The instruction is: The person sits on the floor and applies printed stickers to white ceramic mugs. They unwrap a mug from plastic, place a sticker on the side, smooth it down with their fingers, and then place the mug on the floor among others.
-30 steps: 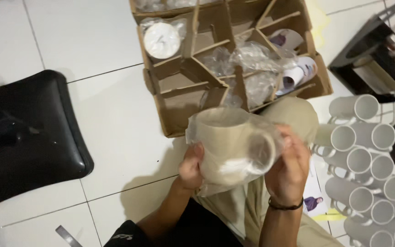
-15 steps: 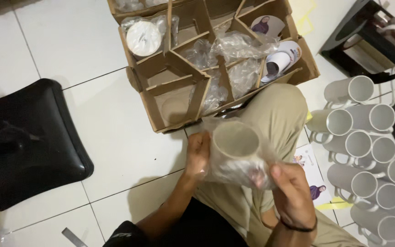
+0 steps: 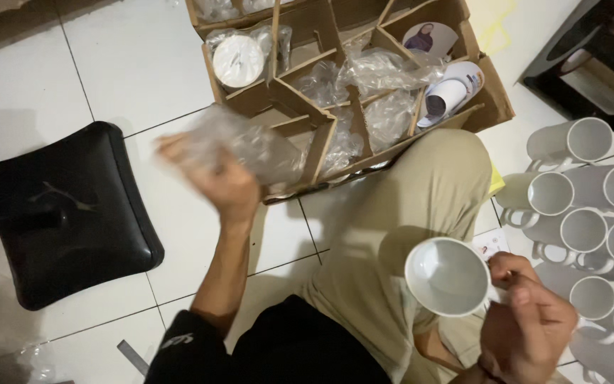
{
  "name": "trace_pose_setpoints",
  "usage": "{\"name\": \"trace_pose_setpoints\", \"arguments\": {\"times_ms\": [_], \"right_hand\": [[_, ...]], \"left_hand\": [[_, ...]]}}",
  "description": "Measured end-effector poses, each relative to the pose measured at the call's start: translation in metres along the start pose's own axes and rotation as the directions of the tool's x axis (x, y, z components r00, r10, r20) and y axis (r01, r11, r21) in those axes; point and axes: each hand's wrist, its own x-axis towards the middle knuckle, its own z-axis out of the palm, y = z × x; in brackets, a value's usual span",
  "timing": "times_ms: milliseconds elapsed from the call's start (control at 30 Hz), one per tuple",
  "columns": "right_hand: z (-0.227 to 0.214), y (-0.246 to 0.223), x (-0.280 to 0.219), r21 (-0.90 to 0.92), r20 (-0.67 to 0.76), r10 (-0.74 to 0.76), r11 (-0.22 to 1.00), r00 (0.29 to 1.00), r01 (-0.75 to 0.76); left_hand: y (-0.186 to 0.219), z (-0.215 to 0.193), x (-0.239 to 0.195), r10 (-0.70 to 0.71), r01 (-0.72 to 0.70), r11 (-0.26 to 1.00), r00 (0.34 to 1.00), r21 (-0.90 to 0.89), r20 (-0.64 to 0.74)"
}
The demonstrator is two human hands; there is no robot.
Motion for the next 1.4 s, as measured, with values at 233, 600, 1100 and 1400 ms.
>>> {"name": "trace_pose_setpoints", "arguments": {"times_ms": [233,600,1100,1400], "right_hand": [[-0.009,0.022,-0.012,0.053,0.049,-0.037,0.998,0.998,0.034],[-0.078,0.076,-0.062,0.052,-0.426,-0.067,0.994,0.902,0.098],[-0.179,0.141,-0.104,0.202,-0.875,-0.001,0.908,0.484,0.367],[-0.195,0.149,-0.11,0.302,-0.89,0.109,0.87,0.443,0.391]], "left_hand": [[0.016,0.035,0.002,-0.349,-0.121,0.925,0.112,0.361,0.93],[0.106,0.044,-0.018,-0.128,0.105,0.992,0.699,0.076,0.704],[0.129,0.216,-0.387,0.454,-0.199,0.698,-0.62,-0.688,0.64],[0.143,0.214,-0.37,0.23,-0.3,0.749,-0.719,-0.591,0.656]]}}
